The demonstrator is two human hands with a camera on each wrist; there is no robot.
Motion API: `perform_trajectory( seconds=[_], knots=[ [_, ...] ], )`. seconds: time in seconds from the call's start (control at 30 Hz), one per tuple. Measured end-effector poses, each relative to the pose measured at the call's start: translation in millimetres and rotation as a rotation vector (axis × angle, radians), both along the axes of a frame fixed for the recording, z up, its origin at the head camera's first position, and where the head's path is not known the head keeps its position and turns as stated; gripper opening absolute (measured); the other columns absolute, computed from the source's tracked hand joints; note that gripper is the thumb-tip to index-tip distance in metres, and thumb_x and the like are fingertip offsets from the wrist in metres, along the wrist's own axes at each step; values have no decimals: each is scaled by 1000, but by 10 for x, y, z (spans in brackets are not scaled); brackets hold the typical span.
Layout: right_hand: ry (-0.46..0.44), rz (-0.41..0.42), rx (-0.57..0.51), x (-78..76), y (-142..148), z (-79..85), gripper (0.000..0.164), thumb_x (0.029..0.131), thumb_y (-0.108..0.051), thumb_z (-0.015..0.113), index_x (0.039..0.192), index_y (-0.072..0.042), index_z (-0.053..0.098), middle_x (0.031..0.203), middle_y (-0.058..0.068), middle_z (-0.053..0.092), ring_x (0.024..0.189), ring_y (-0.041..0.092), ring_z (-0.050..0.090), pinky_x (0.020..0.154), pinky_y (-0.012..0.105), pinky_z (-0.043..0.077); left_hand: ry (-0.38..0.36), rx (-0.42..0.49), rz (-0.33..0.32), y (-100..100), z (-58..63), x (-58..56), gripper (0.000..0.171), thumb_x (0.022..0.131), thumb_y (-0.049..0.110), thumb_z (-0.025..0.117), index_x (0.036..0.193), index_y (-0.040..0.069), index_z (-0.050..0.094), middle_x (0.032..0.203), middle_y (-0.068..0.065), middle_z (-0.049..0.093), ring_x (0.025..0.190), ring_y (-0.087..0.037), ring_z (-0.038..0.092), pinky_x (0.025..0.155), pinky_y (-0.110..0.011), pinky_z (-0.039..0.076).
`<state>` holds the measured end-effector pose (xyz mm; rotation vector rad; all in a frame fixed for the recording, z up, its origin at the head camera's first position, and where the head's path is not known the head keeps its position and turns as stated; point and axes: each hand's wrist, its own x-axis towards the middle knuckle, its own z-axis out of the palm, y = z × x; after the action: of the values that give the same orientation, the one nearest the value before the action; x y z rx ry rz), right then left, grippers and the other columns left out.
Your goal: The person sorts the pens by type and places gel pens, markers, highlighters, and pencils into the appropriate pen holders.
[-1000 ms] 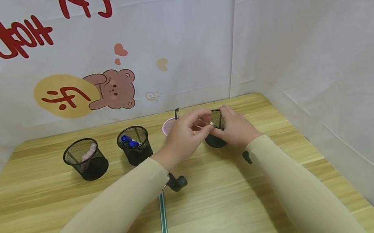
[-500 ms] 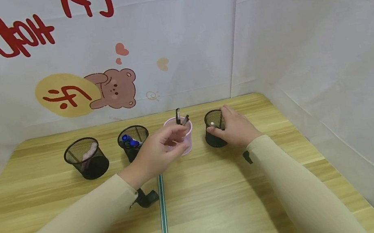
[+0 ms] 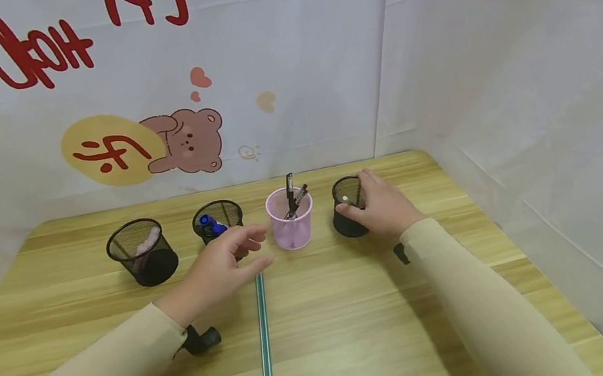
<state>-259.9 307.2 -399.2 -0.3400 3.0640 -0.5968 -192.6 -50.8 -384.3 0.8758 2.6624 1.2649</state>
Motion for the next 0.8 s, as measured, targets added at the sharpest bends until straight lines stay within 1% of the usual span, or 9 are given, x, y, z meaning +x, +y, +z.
perform_trajectory(
  seconds=[0.13,0.2,0.33,0.4,0.57,0.7,0.8],
  knots=[
    [2,5,0,-1,-6,5,101,100,-69,55,162,5,24,170,30,23,156,50,28,127,65,27,-83,-120,59,-79,-65,18,58,98,38,76,147,13,59,144,-7,63,127,-26,65,108,-48,55],
    [3,5,0,-3,-7,4,101,100,-69,55,162,5,25,170,30,23,156,50,28,126,65,27,-124,-170,86,-108,-103,18,61,97,39,77,148,12,58,147,-6,61,130,-26,64,109,-48,55],
    [-1,4,4,-6,-7,3,102,100,-69,54,162,5,24,170,30,23,156,50,27,126,65,27,-168,-248,108,-146,-173,15,66,96,38,78,152,13,54,153,-5,56,133,-27,62,113,-49,51],
    [4,9,-2,-7,-6,-3,100,100,-70,54,161,4,26,167,30,29,153,49,34,124,66,30,-175,-295,105,-159,-209,12,68,95,40,79,153,14,53,154,-5,55,133,-26,61,114,-48,50],
    [16,14,-14,-8,8,-15,98,99,-70,55,159,3,29,162,27,37,148,47,42,121,66,36,-176,-397,83,-176,-291,1,71,93,43,80,152,12,54,153,-10,54,139,-27,56,120,-49,45],
    [12,10,-8,-2,5,-4,100,99,-69,55,161,5,27,168,29,29,153,48,34,125,65,31,-172,-426,77,-181,-342,-16,72,93,43,81,151,9,55,152,-13,55,140,-28,55,121,-50,43],
    [11,8,-8,3,-3,4,100,99,-69,56,161,5,26,168,29,27,154,49,33,125,65,30,-172,-432,78,-180,-357,-16,73,92,42,81,151,8,55,151,-14,55,139,-29,56,121,-49,44]
  ],
)
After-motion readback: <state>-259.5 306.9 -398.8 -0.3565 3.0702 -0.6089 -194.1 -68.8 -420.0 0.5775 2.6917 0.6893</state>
